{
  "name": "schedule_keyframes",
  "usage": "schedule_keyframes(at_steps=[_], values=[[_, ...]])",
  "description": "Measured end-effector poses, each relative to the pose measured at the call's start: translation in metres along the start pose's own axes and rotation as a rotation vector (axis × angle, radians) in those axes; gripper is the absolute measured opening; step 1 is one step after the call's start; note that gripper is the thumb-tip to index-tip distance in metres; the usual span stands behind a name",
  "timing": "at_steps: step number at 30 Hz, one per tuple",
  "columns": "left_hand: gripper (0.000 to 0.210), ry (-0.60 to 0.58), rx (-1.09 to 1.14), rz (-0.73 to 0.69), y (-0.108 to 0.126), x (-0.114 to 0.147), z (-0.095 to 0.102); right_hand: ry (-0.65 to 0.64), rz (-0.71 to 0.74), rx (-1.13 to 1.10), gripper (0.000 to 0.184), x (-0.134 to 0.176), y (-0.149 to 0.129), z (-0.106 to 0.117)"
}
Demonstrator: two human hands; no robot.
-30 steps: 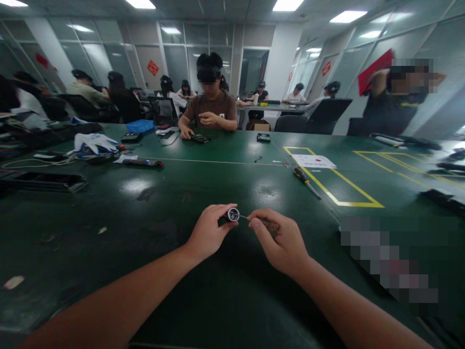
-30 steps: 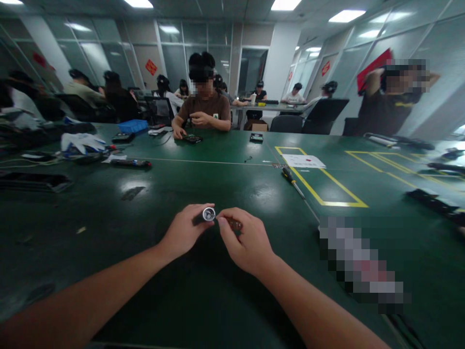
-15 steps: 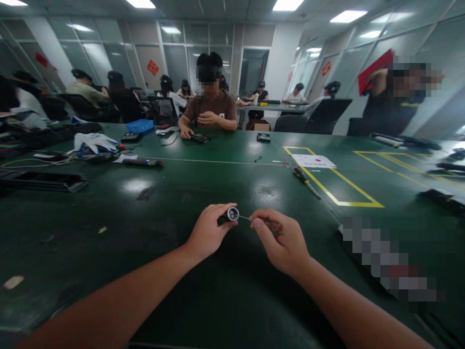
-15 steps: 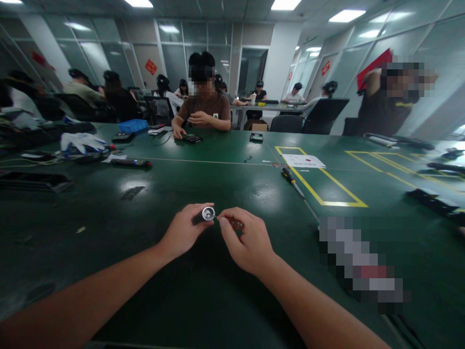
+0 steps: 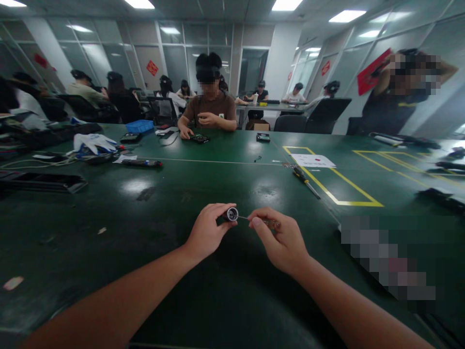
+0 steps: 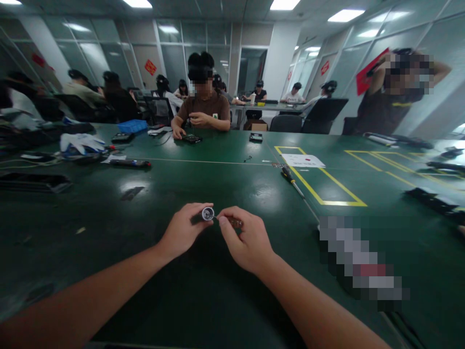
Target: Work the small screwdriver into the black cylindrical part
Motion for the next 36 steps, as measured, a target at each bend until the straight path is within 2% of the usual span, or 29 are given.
schedule_keyframes(at_steps=[13,21,25,28,31,36], values=[[0.042,0.009,0.021,0.025,0.002,0.000,0.002,0.017,-0.140,-0.162,0.020,0.001,0.011,-0.003],[0.040,0.055,0.030,0.046,-0.004,-0.001,0.000,0.170,-0.349,-0.624,0.020,-0.007,0.028,-0.007],[0.040,0.085,0.024,0.062,-0.006,-0.003,0.000,0.266,-0.336,-0.856,0.016,-0.007,0.035,-0.006],[0.040,0.087,0.028,0.068,-0.007,-0.003,0.001,0.261,-0.286,-0.750,0.016,-0.005,0.032,-0.004],[0.040,0.084,0.029,0.060,-0.008,-0.003,0.001,0.211,-0.301,-0.602,0.019,-0.003,0.027,-0.005],[0.039,0.075,0.034,0.052,-0.006,-0.003,0.002,0.163,-0.308,-0.520,0.021,-0.003,0.022,-0.009]])
Point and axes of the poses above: each hand's wrist, its own x-axis away from the middle knuckle, its own z-axis out of the back of the hand, y = z × x, the point moved 2 cm from there along -x, towards the middle knuckle, and after that the axes turned 15 degrees about -x, right-handed, at the moved point
